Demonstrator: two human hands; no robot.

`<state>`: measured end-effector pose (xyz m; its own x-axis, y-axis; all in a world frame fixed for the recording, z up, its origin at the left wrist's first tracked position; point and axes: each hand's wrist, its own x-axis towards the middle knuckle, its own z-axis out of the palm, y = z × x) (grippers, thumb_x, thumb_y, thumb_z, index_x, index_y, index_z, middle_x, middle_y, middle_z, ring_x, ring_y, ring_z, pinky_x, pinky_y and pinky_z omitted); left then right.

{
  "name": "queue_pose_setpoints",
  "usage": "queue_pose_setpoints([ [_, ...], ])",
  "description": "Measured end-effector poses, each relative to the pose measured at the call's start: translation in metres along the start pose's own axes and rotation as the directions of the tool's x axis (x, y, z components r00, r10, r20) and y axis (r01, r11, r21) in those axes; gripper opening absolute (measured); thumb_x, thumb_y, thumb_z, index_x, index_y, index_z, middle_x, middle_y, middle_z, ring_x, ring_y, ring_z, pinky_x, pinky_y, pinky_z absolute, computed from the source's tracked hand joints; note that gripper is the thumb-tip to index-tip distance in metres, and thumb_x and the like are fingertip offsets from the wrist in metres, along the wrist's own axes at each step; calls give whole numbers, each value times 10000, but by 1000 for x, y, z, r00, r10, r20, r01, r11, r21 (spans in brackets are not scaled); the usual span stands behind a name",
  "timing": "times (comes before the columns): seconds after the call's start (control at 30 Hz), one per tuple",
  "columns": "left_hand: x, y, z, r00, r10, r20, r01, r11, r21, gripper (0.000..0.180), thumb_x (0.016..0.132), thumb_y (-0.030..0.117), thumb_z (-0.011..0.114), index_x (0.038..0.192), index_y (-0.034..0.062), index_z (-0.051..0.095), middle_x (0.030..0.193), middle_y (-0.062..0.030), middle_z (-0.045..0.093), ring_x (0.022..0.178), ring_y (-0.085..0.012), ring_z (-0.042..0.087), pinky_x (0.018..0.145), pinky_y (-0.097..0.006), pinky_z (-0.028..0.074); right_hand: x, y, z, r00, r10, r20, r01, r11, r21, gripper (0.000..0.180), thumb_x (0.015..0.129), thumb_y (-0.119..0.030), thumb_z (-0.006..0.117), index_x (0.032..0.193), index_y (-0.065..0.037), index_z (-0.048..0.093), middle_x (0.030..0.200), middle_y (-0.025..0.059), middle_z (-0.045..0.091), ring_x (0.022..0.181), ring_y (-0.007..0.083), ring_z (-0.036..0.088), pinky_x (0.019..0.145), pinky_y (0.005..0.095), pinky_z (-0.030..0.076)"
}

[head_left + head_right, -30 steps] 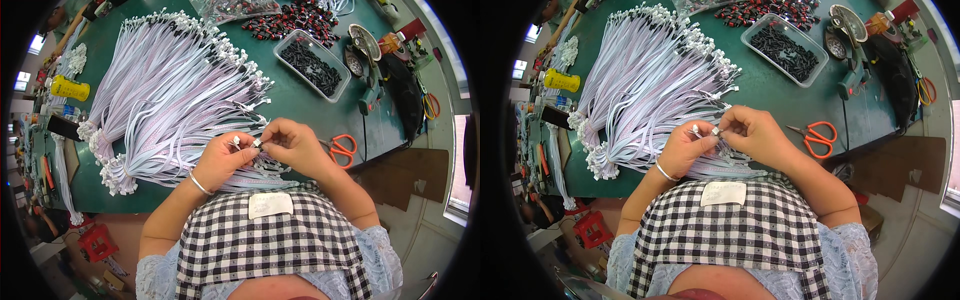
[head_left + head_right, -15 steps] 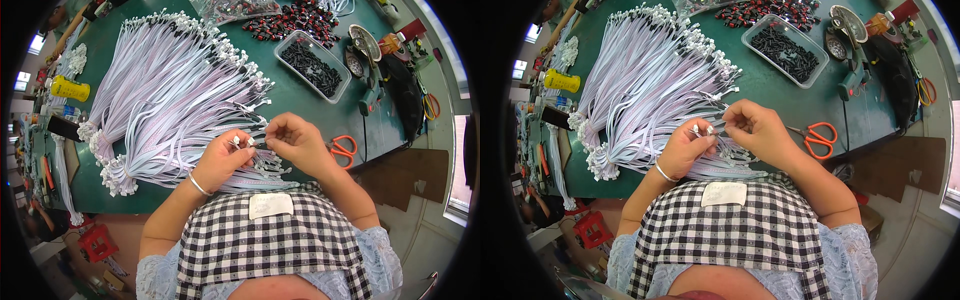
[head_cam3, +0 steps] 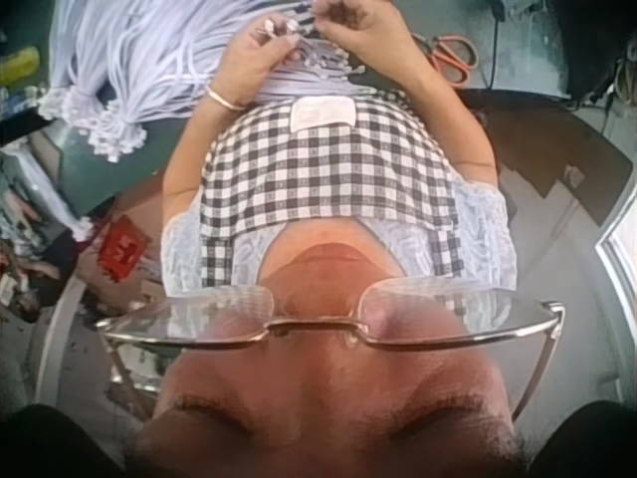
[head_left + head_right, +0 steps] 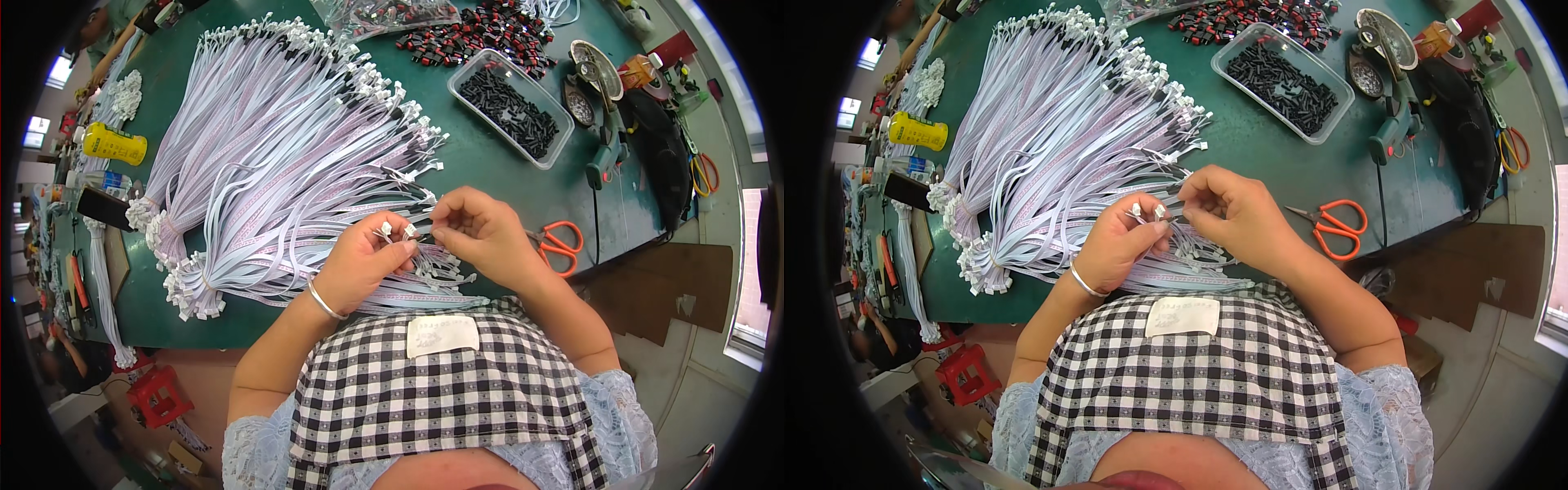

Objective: The person repeatedly picks small black plastic connectors from a container and attaches them to the ends of white cables. They handle the cables one at a time, inserting the connector and placing the finished cable back into a large bundle on the table.

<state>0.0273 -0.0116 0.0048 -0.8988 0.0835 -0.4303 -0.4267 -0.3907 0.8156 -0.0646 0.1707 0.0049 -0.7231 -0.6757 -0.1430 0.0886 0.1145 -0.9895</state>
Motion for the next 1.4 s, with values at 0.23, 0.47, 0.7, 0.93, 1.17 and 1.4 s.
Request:
queue_pose_setpoints([
  [0.23, 1, -3, -1, 1000, 24, 8, -24, 999, 40, 90, 907, 63, 585, 991, 41, 562, 827, -22, 602, 706, -82, 570, 657, -214, 472, 0, 0, 2, 1000, 1, 3, -1, 1000, 20, 150, 835, -10, 646, 975, -8, 592, 821, 8, 600, 741, 51, 564, 651, 214, 483],
  [0.47, 1, -4, -4, 999, 29, 24, -29, 999, 30, 111, 893, 44, 606, 988, 42, 547, 847, -23, 599, 726, -88, 591, 667, -222, 493, -2, -4, 6, 999, 7, 44, -4, 997, -77, 171, 843, -24, 649, 1009, -2, 613, 865, 30, 642, 757, 70, 592, 670, 216, 495],
  [0.7, -7, 2, 2, 988, 148, 52, -154, 978, 143, 158, 866, 2, 636, 960, 45, 516, 898, -31, 561, 791, -116, 630, 687, -238, 533, -7, -13, 8, 978, 199, 66, -207, 969, 133, 142, 851, -25, 643, 984, 17, 616, 845, 38, 645, 749, 89, 617, 670, 225, 503],
  [0.93, -20, 16, -4, 968, 205, 143, -249, 828, 503, 300, 831, 24, 662, 1102, 39, 535, 960, -20, 568, 892, -88, 564, 758, -227, 476, -10, -7, 8, 972, 198, 123, -226, 926, 301, 90, 847, -1, 623, 930, -2, 592, 815, 37, 628, 744, 88, 616, 646, 223, 495],
  [1.17, -22, 14, -8, 991, 113, 65, -130, 903, 408, 344, 841, 7, 642, 1162, 47, 525, 935, -9, 567, 819, -64, 551, 719, -202, 457, -13, -4, 13, 998, 62, 30, -66, 983, 173, 114, 838, 12, 628, 942, -5, 584, 869, 16, 608, 776, 72, 591, 681, 208, 481],
  [1.4, -21, 14, -5, 989, 143, 36, -145, 892, 429, 309, 859, 2, 637, 1150, 37, 538, 892, 7, 577, 785, -42, 538, 689, -185, 449, -15, -7, 15, 998, 53, -24, -49, 988, 145, 112, 854, 15, 609, 966, 4, 608, 936, 28, 589, 783, 84, 601, 702, 217, 496],
])
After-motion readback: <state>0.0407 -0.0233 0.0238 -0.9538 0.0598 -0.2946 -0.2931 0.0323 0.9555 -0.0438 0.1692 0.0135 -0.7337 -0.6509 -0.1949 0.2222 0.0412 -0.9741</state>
